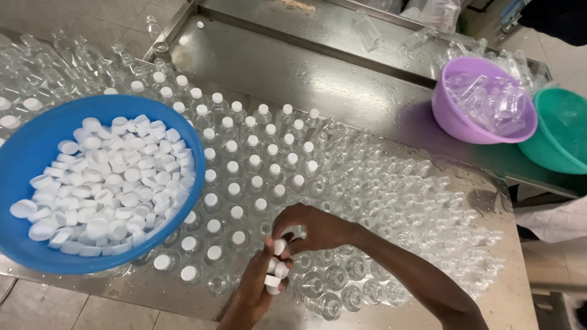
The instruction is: The person repeatedly picks up white bottle caps from a blue basin and screws them onto rows of clear plastic bottles arranged on a stainless steel table. The person works systematically across the rows, using both hands to cap the bottles.
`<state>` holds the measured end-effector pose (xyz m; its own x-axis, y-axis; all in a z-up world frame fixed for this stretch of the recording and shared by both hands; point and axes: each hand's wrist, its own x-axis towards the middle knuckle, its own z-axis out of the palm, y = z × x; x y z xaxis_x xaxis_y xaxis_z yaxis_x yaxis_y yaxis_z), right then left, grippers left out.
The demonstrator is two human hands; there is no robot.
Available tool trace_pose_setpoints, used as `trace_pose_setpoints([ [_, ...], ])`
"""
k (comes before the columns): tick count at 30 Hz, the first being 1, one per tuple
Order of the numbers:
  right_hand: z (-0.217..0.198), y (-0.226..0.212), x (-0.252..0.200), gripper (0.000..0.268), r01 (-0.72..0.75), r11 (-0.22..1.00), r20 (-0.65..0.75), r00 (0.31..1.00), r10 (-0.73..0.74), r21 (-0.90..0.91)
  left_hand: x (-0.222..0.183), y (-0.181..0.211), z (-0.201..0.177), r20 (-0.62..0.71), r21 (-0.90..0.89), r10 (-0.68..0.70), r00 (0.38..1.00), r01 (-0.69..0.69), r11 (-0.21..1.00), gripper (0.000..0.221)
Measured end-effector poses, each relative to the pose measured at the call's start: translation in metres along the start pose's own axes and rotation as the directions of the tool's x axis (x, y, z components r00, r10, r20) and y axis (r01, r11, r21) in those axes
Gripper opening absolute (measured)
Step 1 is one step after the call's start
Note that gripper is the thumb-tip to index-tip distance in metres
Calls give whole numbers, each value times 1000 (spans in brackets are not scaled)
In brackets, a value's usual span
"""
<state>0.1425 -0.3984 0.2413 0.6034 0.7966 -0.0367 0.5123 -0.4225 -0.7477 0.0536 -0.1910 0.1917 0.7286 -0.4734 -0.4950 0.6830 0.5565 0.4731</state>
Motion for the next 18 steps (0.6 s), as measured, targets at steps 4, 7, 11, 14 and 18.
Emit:
trace_pose_setpoints([
  [4, -54, 49, -3, 39, -218, 972, -248, 941, 232, 82, -3, 0, -38, 6, -202, -7, 1000, 8, 979, 71],
  [7, -108, 122, -3, 40, -361, 932, -484, 819, 307, -20, 9, -14, -135, -76, -284, 1, 997, -23, 959, 57],
  [11, -161, 251, -19, 52, -452, 880, -666, 703, 250, -147, 53, -48, -385, 366, -349, 361, 858, -233, 908, 64],
  [14, -169, 283, -17, 38, -530, 848, -664, 643, 382, -25, 50, -42, -380, 395, -419, 411, 822, -237, 876, 61],
  [18, -164, 297, -13, 40, -535, 844, -610, 681, 405, -38, 11, -47, -379, 409, -545, 482, 775, -216, 810, 56],
])
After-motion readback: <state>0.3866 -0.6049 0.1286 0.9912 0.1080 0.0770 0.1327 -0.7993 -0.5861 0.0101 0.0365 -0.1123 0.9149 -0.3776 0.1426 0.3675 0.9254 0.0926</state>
